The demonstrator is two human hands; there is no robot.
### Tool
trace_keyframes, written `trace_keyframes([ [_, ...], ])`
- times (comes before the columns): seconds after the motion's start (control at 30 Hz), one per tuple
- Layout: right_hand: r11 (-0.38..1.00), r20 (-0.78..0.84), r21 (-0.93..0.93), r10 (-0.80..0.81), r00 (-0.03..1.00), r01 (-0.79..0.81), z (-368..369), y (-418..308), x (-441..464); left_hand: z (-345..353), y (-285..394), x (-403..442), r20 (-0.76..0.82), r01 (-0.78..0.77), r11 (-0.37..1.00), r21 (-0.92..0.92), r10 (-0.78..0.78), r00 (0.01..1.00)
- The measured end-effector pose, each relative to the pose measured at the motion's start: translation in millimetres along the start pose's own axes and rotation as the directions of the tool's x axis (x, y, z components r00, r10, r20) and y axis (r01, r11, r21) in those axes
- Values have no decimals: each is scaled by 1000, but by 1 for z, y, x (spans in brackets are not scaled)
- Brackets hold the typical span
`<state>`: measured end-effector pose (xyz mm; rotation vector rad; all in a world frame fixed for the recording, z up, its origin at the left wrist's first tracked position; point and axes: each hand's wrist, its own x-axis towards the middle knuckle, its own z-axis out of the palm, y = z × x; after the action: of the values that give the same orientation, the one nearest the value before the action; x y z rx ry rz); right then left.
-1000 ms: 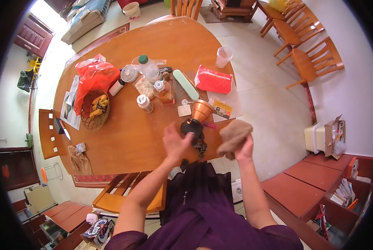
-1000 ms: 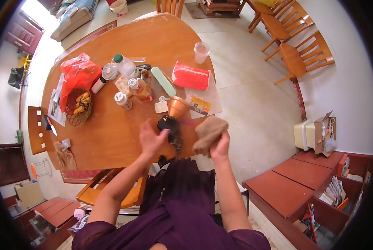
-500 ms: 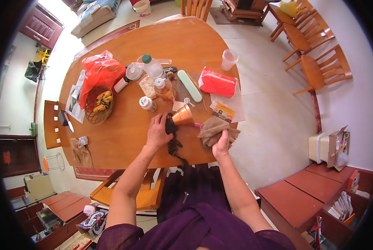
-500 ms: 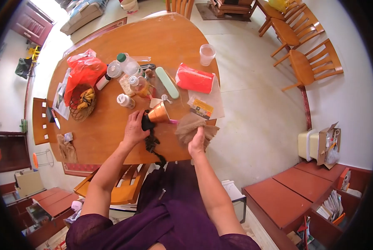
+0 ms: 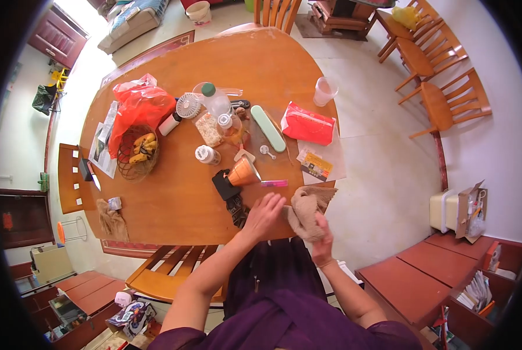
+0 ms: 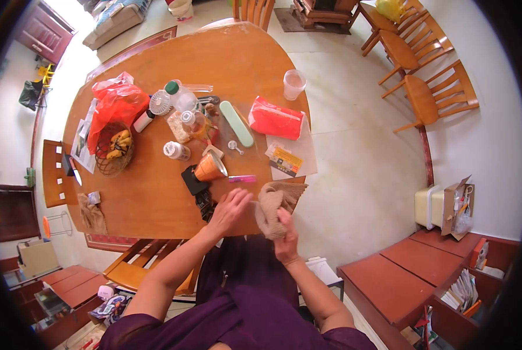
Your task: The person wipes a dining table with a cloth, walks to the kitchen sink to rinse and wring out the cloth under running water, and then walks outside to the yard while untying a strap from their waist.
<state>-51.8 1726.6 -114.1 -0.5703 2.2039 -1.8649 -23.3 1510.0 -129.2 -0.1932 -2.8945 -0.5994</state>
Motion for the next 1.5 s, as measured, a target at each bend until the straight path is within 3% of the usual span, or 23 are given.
trace_keyframes([
  [0.07,963,144,-258,-37,989,73,12,24,-3,34,-20,15,-42,96,995,5,-95,995],
  [0.1,904,234,-397,-65,970,156,20,30,6,39,-27,23,14,176,983,-51,-176,984],
  [0.17,739,383,-598,-75,921,309,31,35,18,47,-35,33,-46,251,965,-71,-254,966],
  [0.27,674,375,-670,-54,926,311,52,35,48,46,-49,47,-44,351,920,-174,-363,931],
  [0.33,629,350,-697,-121,929,345,64,37,75,48,-55,55,-84,369,891,-265,-403,911],
  [0.47,509,352,-757,-210,912,409,94,73,126,30,-28,50,-30,435,650,-623,-575,817],
  [0.53,479,362,-776,-195,912,410,109,78,147,17,-7,28,-94,398,724,-564,-535,840],
  [0.63,450,374,-806,-116,920,385,129,62,170,-4,9,-6,-169,510,764,-394,-606,777],
  [0.73,464,349,-820,-61,935,336,141,57,174,-6,7,-31,-317,735,672,-92,-719,618],
  [0.83,498,400,-784,-51,915,371,132,41,146,-4,-14,-40,-271,755,651,-82,-743,611],
  [0.87,514,430,-768,-27,902,381,124,36,129,-1,-19,-45,-249,726,677,-119,-728,638],
  [0.9,551,438,-721,-106,893,420,114,32,104,3,-26,-46,-232,693,704,-159,-708,667],
  [1.07,563,549,-686,-13,835,460,80,0,-15,1,-53,-44,-174,610,766,-204,-642,747],
  [1.13,601,572,-621,-91,815,503,95,15,15,2,-63,-40,-217,588,788,-181,-616,757],
  [1.23,501,509,-679,-206,836,537,92,34,66,2,-67,-44,-203,559,801,-215,-597,776],
  [1.33,407,262,-849,-230,937,337,67,61,60,-4,-69,-51,-168,540,811,-225,-579,798],
  [1.4,362,128,-915,-156,979,178,42,67,31,-8,-71,-60,-171,531,811,-244,-575,800],
  [1.5,479,-3,-876,-113,994,52,29,60,-20,-18,-64,-82,-196,590,746,-310,-657,728],
])
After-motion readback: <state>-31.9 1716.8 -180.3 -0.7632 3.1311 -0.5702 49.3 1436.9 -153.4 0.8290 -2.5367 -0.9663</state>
